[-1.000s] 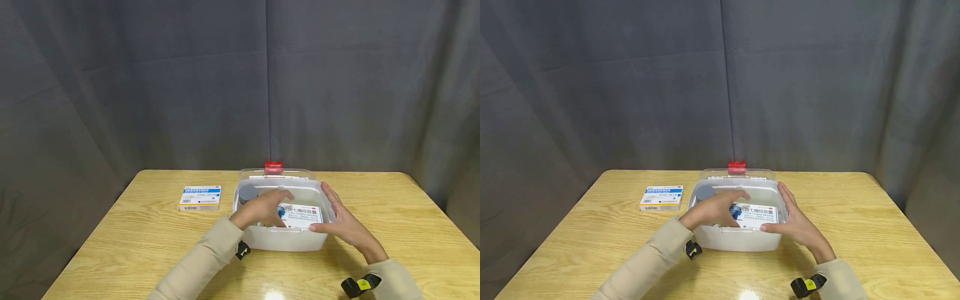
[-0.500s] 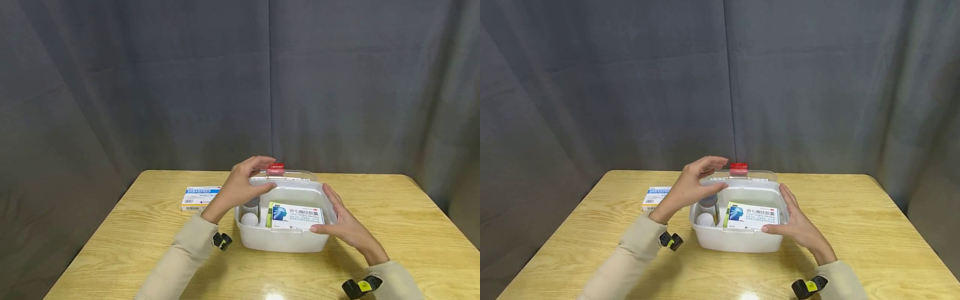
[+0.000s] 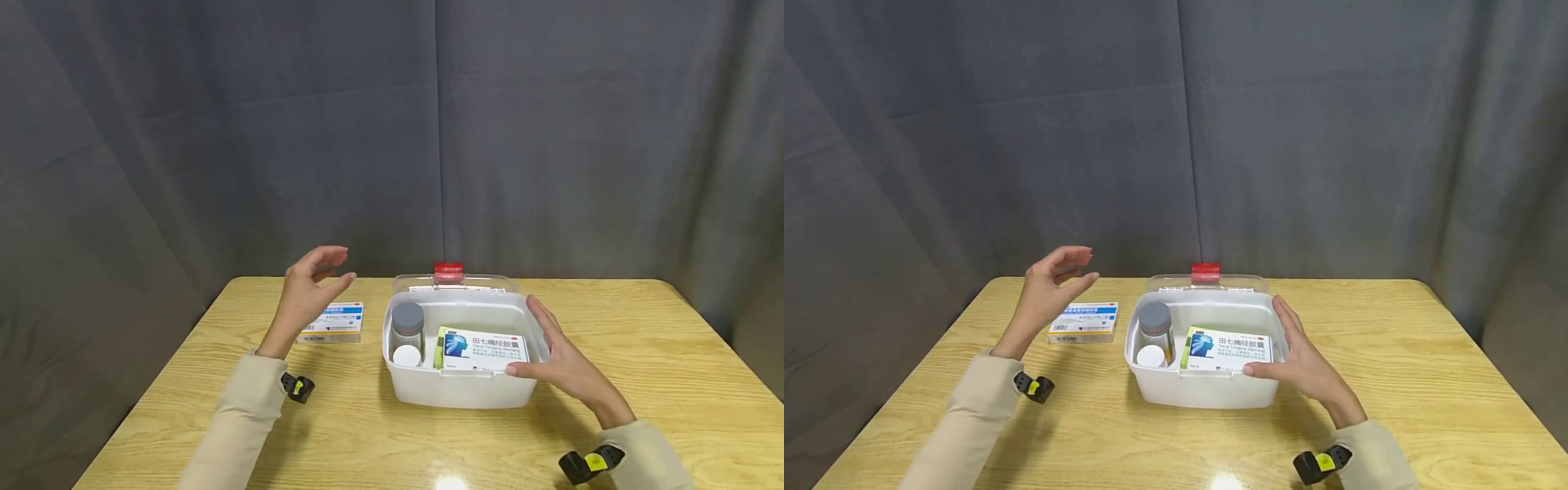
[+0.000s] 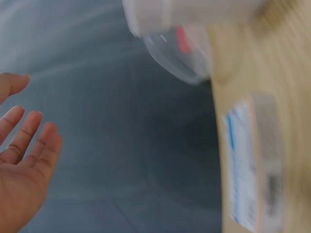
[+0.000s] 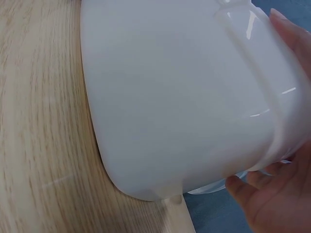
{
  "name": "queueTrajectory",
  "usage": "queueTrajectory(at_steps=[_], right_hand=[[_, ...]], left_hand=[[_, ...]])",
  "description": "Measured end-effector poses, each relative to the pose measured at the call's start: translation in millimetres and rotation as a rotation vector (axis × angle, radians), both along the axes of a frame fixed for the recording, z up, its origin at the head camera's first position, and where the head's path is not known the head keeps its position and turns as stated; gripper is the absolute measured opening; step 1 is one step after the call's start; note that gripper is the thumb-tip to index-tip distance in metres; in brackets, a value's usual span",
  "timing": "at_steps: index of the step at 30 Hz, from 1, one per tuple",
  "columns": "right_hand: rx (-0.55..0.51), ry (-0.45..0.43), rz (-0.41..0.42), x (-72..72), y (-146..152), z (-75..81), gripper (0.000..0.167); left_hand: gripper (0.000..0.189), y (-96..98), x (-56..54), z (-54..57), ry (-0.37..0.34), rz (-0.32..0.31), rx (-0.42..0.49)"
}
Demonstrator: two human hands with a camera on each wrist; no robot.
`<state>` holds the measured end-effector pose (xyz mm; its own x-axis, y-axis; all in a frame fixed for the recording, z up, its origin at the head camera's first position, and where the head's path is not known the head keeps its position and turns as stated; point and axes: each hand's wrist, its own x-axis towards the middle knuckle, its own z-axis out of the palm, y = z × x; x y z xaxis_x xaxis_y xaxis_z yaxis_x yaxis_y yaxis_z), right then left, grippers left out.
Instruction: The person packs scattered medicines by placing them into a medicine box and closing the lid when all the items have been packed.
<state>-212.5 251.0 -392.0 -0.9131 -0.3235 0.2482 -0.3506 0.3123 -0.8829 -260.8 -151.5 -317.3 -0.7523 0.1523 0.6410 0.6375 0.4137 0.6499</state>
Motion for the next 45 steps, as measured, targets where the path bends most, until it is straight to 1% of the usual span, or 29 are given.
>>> queueTrajectory(at_steps=[3, 5, 8, 13, 15, 18, 22, 25, 28, 32, 36, 39, 42, 45], right_hand=[[0.011, 0.011, -0.001, -0.4, 0, 0.7, 0.118], [0.028, 0.020, -0.008, -0.5, 0, 1.3, 0.118], [0.057, 0.043, -0.021, -0.5, 1, 2.5, 0.117], [0.081, 0.069, -0.031, -0.2, 1, 2.4, 0.117], [0.072, 0.066, -0.029, -0.3, 3, 1.6, 0.115], [0.044, 0.056, -0.016, -0.4, 6, 0.5, 0.113], [0.033, 0.052, 0.000, -0.7, 8, -0.1, 0.110], [0.029, 0.054, 0.007, -0.3, 8, 0.1, 0.110], [0.012, 0.047, 0.011, 0.0, 8, 0.0, 0.110], [-0.010, 0.029, 0.014, 0.5, 9, -0.9, 0.109], [-0.028, 0.021, 0.022, 2.1, 10, -2.4, 0.109], [-0.035, 0.020, 0.021, 3.6, 11, -3.0, 0.110], [-0.040, 0.023, 0.022, 4.5, 11, -3.0, 0.110], [-0.044, 0.024, 0.026, 4.5, 11, -2.8, 0.110]], left_hand=[[0.032, -18.1, -0.9, -9.9, -0.047, 0.051, 0.012], [0.029, -28.1, -2.1, -16.1, -0.075, 0.079, 0.002], [0.026, -40.9, -5.2, -25.3, -0.127, 0.100, -0.018], [0.022, -55.3, -10.0, -40.2, -0.193, 0.141, -0.072], [0.022, -59.1, -12.3, -45.7, -0.217, 0.161, -0.098], [0.023, -63.9, -14.9, -52.7, -0.267, 0.174, -0.125], [0.033, -69.7, -16.9, -59.2, -0.364, 0.152, -0.166], [0.046, -72.8, -19.3, -62.5, -0.439, 0.128, -0.210], [0.060, -74.7, -21.7, -64.6, -0.501, 0.128, -0.237], [0.076, -75.8, -24.7, -66.8, -0.549, 0.141, -0.273], [0.090, -76.2, -28.6, -69.6, -0.590, 0.121, -0.323], [0.096, -75.5, -32.3, -72.0, -0.612, 0.100, -0.363], [0.098, -75.0, -35.4, -72.9, -0.635, 0.095, -0.391], [0.099, -74.4, -38.1, -73.2, -0.665, 0.096, -0.394]])
